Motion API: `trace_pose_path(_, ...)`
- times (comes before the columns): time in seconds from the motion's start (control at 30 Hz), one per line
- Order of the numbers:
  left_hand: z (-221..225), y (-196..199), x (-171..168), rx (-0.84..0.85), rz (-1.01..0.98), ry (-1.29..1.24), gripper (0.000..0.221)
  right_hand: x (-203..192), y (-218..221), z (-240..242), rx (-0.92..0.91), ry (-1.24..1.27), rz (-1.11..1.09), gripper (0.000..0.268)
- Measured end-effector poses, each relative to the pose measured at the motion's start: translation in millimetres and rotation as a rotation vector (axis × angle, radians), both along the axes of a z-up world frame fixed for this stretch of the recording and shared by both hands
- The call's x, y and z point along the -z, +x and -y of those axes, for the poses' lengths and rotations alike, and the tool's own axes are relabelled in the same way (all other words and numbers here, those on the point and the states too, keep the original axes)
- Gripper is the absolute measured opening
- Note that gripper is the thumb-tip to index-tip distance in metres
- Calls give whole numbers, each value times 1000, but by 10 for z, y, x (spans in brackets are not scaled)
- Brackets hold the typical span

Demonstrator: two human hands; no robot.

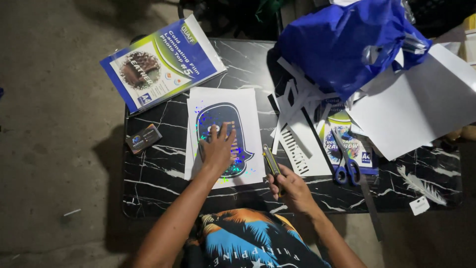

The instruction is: Cutting out printed holographic labels from a sheet of paper using a utility knife.

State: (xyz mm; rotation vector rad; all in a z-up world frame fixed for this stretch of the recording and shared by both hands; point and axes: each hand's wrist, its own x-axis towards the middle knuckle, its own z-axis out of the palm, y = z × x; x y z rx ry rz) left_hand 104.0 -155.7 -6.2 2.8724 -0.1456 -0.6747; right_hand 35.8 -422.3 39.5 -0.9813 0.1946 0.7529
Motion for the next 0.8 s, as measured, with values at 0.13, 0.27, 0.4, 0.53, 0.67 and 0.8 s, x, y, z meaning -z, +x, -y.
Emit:
trace_pose_path(0.13,-2,-14,-44,-13,-3,-9,108,88,-9,-25,18,10,-51,51)
trace_pose_path(0.27,7,-2,-163,-17,-4,-4,109,189,0,-35,39,-20,-78,43)
trace_pose_path(0.4,2,-22,-86,-24,26,-12,105,225,52,-71,56,-53,-98,39)
trace_pose_path(0.53,4,-3,-127,-16,6,-10,108,290,117,-90,76,-110,-120,30)
trace_pose_path(0.67,-5,-6,-94,-10,31,-13,107,275,199,-184,93,-121,-99,27)
trace_pose_path(0.8,-9,6,-116,-11,4,-27,107,297,361,-229,91,-200,-74,27)
